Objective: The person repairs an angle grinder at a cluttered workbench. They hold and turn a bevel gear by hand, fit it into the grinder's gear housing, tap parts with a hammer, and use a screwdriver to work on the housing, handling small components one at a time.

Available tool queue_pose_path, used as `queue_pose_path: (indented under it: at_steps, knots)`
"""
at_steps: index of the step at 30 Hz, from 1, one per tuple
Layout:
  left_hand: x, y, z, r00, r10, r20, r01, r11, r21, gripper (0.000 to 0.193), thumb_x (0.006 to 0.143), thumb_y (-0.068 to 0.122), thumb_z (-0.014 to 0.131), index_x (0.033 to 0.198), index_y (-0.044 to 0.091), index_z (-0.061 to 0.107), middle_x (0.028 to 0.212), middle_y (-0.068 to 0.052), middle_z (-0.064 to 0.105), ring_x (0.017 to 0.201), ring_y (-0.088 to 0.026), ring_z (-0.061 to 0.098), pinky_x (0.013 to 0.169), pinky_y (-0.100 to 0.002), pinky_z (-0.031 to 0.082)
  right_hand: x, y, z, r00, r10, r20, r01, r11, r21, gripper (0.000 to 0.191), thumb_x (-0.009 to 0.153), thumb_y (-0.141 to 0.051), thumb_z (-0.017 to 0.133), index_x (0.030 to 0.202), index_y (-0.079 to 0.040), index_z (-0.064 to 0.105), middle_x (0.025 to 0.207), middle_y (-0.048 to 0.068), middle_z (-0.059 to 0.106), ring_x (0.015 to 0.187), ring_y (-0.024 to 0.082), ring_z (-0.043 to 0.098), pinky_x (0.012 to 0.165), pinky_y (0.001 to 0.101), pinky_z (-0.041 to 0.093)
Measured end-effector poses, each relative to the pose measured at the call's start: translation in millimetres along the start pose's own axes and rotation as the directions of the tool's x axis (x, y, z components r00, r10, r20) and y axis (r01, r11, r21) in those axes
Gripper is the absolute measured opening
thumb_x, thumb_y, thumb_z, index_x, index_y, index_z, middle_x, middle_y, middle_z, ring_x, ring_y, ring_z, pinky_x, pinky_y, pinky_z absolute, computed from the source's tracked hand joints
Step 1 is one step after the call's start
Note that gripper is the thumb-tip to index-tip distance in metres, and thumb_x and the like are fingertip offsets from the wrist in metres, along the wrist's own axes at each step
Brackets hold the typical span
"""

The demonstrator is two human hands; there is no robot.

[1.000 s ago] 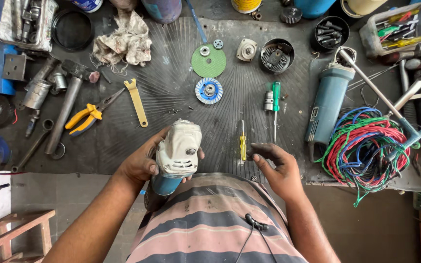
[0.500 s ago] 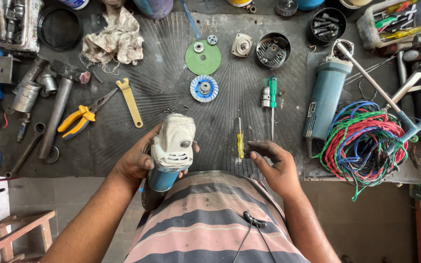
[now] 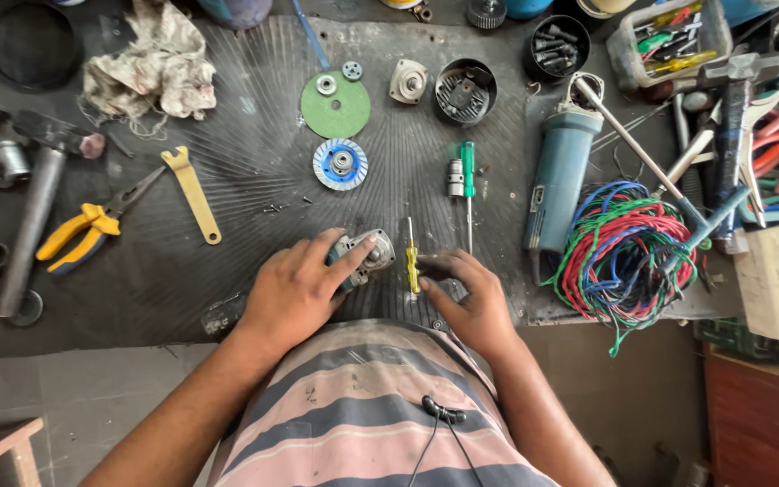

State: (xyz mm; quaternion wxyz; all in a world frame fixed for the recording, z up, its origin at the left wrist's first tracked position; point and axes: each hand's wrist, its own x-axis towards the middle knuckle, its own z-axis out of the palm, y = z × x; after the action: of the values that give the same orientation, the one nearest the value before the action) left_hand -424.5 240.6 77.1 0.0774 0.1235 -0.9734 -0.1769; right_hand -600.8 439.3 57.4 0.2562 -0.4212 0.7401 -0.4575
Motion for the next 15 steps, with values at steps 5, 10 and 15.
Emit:
queue_pose_path:
  at_steps: [5, 10, 15]
  knots:
    - [-5.0, -8.9, 1.4, 1.0, 0.029, -0.008, -0.029, 0.997, -0.073, 0.088, 0.066, 0.033, 0.087, 0.146, 0.022, 0.053, 0.131, -0.012, 0.06, 0.105, -0.031, 0.064, 0.082, -0.044, 0.055, 11.8, -15.2, 7.8, 0.999, -0.047, 0.02, 0.048, 0.998, -0.038, 0.037, 0.085, -0.007, 0.081, 0.12, -0.006, 0.072, 0.117, 0.011, 0.067, 0.1, 0.022, 0.07, 0.086, 0.0328, 0.058]
    - [1.4, -1.6, 1.8, 0.978, -0.113, -0.178, 0.071, 0.971, -0.227, 0.088, 0.064, 0.039, 0.088, 0.14, 0.009, 0.055, 0.123, -0.012, 0.064, 0.11, -0.032, 0.062, 0.087, -0.048, 0.052, 34.0, -20.9, 25.5, 0.986, -0.165, 0.001, 0.164, 0.975, -0.148, 0.039, 0.081, -0.011, 0.085, 0.117, -0.005, 0.073, 0.116, 0.013, 0.066, 0.106, 0.028, 0.069, 0.088, 0.0359, 0.056]
    - [10.9, 0.1, 14.6, 0.963, -0.208, -0.173, 0.154, 0.947, -0.28, 0.058, 0.07, 0.033, 0.087, 0.119, 0.01, 0.066, 0.116, -0.007, 0.069, 0.105, -0.029, 0.067, 0.086, -0.045, 0.053, 55.3, -20.9, 33.5, 0.97, -0.227, 0.086, 0.241, 0.945, -0.223, 0.03, 0.08, -0.013, 0.085, 0.109, -0.008, 0.076, 0.113, 0.011, 0.066, 0.104, 0.03, 0.067, 0.088, 0.039, 0.055]
